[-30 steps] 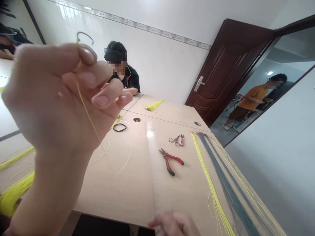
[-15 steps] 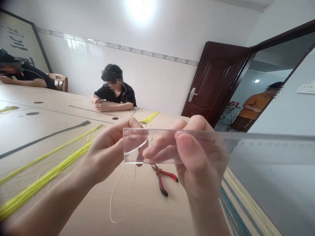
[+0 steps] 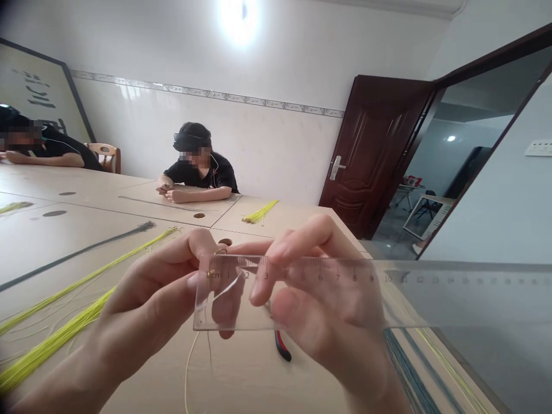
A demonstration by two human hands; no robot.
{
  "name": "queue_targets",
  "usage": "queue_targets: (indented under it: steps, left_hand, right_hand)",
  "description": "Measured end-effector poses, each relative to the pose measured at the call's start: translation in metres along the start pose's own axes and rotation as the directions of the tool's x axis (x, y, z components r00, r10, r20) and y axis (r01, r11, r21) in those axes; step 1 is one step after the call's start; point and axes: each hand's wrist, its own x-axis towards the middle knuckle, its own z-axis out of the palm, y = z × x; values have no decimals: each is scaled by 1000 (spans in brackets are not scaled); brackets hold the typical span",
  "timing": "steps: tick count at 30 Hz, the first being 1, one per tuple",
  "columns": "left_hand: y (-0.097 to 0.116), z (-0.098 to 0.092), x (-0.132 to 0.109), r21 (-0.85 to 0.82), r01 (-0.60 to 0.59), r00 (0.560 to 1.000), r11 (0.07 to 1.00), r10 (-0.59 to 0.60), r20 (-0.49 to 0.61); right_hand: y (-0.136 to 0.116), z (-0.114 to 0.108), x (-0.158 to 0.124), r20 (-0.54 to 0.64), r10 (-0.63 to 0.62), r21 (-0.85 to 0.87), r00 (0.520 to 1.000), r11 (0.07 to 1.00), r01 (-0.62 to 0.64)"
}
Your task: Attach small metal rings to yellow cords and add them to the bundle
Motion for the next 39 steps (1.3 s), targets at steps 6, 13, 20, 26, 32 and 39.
queue_targets:
  steps: [6, 13, 20, 26, 32, 39]
  left_hand:
    - [-1, -5, -2, -5, -25, 999, 1000, 25, 31]
    - [1, -7, -4, 72, -60, 995, 996, 54, 84]
    - [5, -5, -6, 129, -57, 991, 990, 41, 124]
    - [6, -5, -8, 133, -50, 991, 990, 33, 129]
    - [7, -5, -7, 119, -54, 991, 991, 38, 132]
    - [6, -2, -8, 130, -59, 993, 990, 45, 109]
  right_hand:
    - [-11, 13, 11, -9, 146, 39, 989, 989, -145]
    - [-10, 14, 10, 35, 156, 137, 987, 978, -159]
    - [-9, 13, 7, 61, 67, 186, 996, 980, -78]
    - [-8, 10, 2, 70, 89, 184, 994, 978, -101]
    - [-10, 12, 3, 63, 117, 178, 991, 976, -127]
    - [-10, 6, -1, 83, 129, 214, 988, 966, -144]
